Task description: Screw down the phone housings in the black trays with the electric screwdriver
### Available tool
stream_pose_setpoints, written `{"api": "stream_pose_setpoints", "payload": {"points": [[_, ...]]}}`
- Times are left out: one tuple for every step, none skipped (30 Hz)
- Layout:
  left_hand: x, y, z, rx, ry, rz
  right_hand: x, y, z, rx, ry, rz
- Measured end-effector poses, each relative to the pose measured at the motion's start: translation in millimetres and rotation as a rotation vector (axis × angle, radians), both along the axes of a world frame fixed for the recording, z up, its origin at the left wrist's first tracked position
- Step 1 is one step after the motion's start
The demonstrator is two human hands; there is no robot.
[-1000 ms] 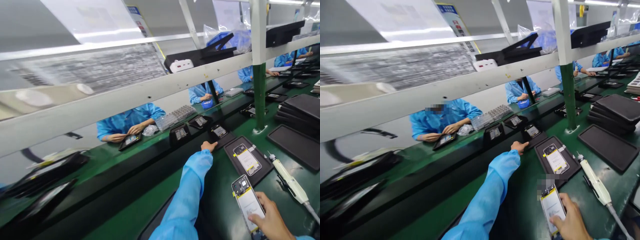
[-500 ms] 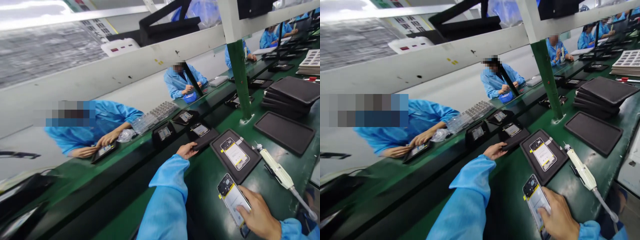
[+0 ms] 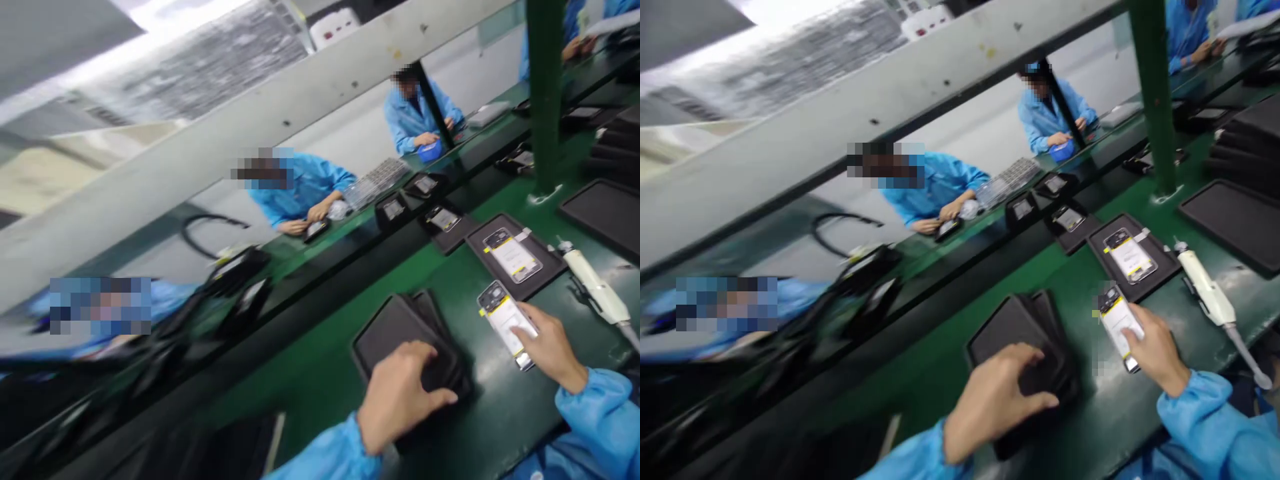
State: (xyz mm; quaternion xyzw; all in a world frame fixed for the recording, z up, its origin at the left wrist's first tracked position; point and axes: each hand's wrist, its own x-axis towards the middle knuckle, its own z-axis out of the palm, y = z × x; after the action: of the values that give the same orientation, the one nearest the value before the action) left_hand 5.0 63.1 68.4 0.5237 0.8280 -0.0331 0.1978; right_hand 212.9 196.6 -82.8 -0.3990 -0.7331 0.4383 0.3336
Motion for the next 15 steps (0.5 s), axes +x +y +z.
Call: {"api": "stream_pose_setpoints", "payload": {"points": [[9.1, -22.8, -3.6, -0.013, -0.024, 0.000, 1.6, 0.8, -0.5, 0.000, -0.013, 0.003], [13.5, -41.6, -5.9, 0.012, -0.051, 0.024, 2.9, 1.8, -0.9, 0.001, -0.026, 0.007], [13.5, -56.7, -5.7, 0.076, -0.066, 0.062, 3.9, 2.8, -0.9, 0.005, -0.034, 0.006], [10.1, -68.5, -2.4, 0.174, -0.060, 0.106, 4.7, 3.8, -0.8, 0.017, -0.040, 0.002], [4.5, -77.4, 4.1, 0.296, -0.034, 0.147, 5.3, 4.7, -0.5, 0.035, -0.044, 0.001], [-1.8, -83.9, 13.2, 0.418, 0.007, 0.176, 5.7, 5.4, -0.2, 0.057, -0.050, 0.002], [-7.6, -88.5, 23.9, 0.525, 0.050, 0.192, 5.9, 5.9, 0.0, 0.083, -0.061, 0.006], [-12.1, -91.8, 35.1, 0.601, 0.084, 0.195, 6.0, 6.2, 0.1, 0.110, -0.080, 0.013], [-14.8, -94.1, 45.6, 0.651, 0.111, 0.190, 6.2, 6.2, 0.0, 0.137, -0.108, 0.022], [-15.9, -96.0, 54.5, 0.685, 0.132, 0.185, 6.7, 5.8, 0.0, 0.165, -0.144, 0.035], [-15.8, -97.9, 61.2, 0.706, 0.148, 0.185, 7.7, 4.9, 0.2, 0.197, -0.187, 0.046], [-15.2, -100.4, 65.2, 0.719, 0.162, 0.188, 9.3, 3.7, 1.0, 0.233, -0.240, 0.055], [-14.6, -104.0, 66.5, 0.724, 0.175, 0.199, 11.3, 2.5, 2.5, 0.278, -0.299, 0.059], [-14.7, -109.2, 64.9, 0.722, 0.184, 0.215, 13.4, 1.4, 5.2, 0.335, -0.357, 0.059], [-15.9, -116.3, 60.7, 0.711, 0.185, 0.238, 15.2, 1.1, 9.2, 0.404, -0.402, 0.056]]}}
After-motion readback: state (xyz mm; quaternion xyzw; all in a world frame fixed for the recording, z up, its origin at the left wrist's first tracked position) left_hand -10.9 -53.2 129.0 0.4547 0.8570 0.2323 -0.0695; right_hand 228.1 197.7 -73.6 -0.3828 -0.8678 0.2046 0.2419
